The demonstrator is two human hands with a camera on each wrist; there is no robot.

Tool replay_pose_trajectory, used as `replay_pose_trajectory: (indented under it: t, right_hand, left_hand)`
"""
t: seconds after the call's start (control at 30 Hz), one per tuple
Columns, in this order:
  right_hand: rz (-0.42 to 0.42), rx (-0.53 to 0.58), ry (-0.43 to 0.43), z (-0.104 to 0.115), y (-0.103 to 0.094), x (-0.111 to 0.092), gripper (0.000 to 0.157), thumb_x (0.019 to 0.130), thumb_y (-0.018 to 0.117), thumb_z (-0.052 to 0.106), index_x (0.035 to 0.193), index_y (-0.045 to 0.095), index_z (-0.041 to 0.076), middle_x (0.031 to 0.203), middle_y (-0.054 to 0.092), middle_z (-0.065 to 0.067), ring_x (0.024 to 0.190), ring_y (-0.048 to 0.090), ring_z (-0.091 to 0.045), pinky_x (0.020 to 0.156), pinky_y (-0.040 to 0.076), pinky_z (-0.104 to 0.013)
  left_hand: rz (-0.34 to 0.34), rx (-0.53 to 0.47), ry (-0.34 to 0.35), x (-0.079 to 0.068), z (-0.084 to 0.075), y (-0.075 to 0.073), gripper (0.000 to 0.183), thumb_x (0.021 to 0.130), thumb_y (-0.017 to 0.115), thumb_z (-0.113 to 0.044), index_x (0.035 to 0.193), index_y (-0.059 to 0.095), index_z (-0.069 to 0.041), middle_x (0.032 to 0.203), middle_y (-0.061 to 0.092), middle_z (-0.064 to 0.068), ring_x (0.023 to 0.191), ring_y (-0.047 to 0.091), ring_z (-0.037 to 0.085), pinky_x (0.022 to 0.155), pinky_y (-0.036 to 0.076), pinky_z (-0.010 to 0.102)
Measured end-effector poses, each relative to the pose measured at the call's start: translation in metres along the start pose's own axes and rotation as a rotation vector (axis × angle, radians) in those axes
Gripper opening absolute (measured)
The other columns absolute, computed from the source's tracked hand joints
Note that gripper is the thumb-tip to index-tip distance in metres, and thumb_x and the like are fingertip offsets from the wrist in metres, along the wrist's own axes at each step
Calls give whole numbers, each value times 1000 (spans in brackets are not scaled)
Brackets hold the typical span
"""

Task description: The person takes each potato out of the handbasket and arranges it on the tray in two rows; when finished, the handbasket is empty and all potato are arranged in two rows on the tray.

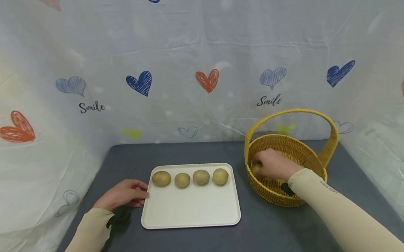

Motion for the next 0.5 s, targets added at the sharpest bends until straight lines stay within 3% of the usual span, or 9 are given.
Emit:
replay_pose_trajectory:
  t: [0.17,0.3,0.4,0.5]
  right_hand:
    - [-38,23,-38,-1,-6,-7,17,82,80,5,78,66,12,69,46,5,62,41,-11,61,37,-30]
    - [-135,51,-33,-3,-20,-23,8,85,84,13,90,77,12,78,63,6,70,51,-11,69,45,-31]
    - [-229,53,-8,-3,-29,-40,23,88,88,23,107,83,12,94,77,4,83,64,-13,78,54,-35]
    - [-294,75,28,0,-33,-56,31,88,91,27,114,83,13,103,81,1,92,73,-16,84,60,-40]
  left_hand:
    - [20,-5,9,-1,-2,0,53,97,82,-20,138,62,6,92,73,12,78,73,17,72,66,34]
    - [26,-6,9,0,-2,-1,53,97,83,-20,137,62,7,91,73,11,77,73,17,72,66,34]
    - [35,-3,11,0,-3,-2,52,97,82,-20,136,62,7,91,74,11,76,73,16,72,67,35]
    - [41,-10,14,-2,-4,-3,50,96,82,-19,134,63,7,90,75,11,76,73,16,72,67,34]
Point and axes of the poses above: each hand's wrist, its own x-axis towards the middle knuckle, its own y-axis out of the palm, z = x × y, the point moved 5 cm from there along x, towards the middle knuckle
